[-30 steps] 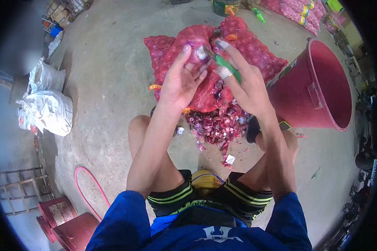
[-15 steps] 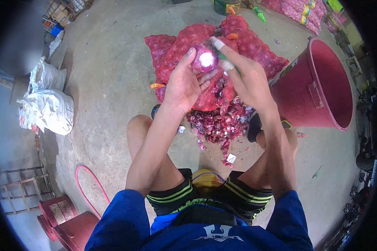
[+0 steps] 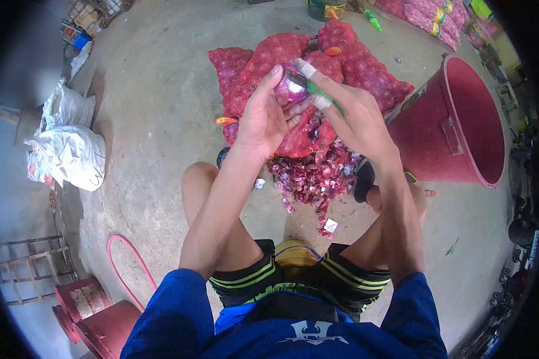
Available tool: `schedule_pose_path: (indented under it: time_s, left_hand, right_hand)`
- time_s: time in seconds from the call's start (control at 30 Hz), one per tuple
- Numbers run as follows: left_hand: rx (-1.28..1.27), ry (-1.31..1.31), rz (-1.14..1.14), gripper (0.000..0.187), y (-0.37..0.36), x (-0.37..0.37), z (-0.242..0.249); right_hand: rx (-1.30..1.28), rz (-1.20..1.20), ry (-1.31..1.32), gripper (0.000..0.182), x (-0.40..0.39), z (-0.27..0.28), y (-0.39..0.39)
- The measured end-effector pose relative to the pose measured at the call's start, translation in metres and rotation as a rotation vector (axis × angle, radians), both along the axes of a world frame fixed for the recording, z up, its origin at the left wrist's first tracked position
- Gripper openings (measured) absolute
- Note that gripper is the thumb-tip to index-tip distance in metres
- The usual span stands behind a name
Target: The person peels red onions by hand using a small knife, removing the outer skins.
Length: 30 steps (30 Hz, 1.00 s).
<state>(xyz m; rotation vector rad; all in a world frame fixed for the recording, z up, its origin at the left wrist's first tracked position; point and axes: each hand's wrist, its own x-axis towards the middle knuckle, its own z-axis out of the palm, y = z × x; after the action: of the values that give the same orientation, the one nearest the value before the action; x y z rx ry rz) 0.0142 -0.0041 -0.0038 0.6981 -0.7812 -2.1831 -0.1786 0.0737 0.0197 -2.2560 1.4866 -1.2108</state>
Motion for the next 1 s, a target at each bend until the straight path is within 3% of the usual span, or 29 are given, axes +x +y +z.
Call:
schedule_pose_path:
  time_s: [0.07,0.2,0.3,0.37,0.53,0.63,0.7,0.73,0.83,0.97,1.0]
  left_hand:
    - [0.016,-0.013,0.02,0.05,0.001,-0.001,0.001]
    - [0.024,0.015,-0.002,0.052,-0.004,-0.002,-0.005]
    - [-0.002,0.045,-0.016,0.049,-0.007,-0.002,-0.011]
    - [-0.029,0.075,-0.026,0.045,-0.005,0.0,-0.011]
    - [-0.041,0.232,-0.032,0.047,0.004,-0.002,-0.008]
    - [-0.132,0.316,-0.067,0.056,-0.005,0.004,-0.017]
    - [-0.282,0.343,-0.088,0.058,-0.003,0.006,-0.014]
    - [-0.431,0.37,-0.11,0.059,-0.002,0.007,-0.012]
    - [-0.475,0.309,-0.12,0.072,0.001,0.011,-0.004]
    - [-0.335,0.243,-0.125,0.071,-0.003,0.012,0.004]
    - [-0.273,0.25,-0.097,0.068,-0.004,0.012,0.004]
  right_hand:
    - [-0.037,-0.119,0.1,0.054,0.003,-0.002,-0.002]
    - [-0.074,-0.101,0.053,0.048,0.004,-0.007,-0.008]
    - [-0.148,-0.062,-0.113,0.045,0.006,-0.009,-0.011]
    - [0.151,-0.147,-0.432,0.043,0.006,-0.002,-0.008]
    - [0.117,-0.122,-0.385,0.043,-0.009,-0.015,-0.014]
    - [-0.06,-0.086,-0.348,0.043,-0.009,-0.025,-0.02]
    - [0.204,-0.159,-0.506,0.043,-0.004,-0.014,-0.013]
    - [0.203,-0.159,-0.507,0.043,-0.009,-0.016,-0.016]
    - [0.336,-0.219,-0.507,0.048,-0.026,-0.016,-0.018]
    - [0.273,-0.103,-0.531,0.054,-0.02,-0.012,-0.01]
    - [0.389,-0.015,-0.6,0.057,-0.023,-0.006,-0.006]
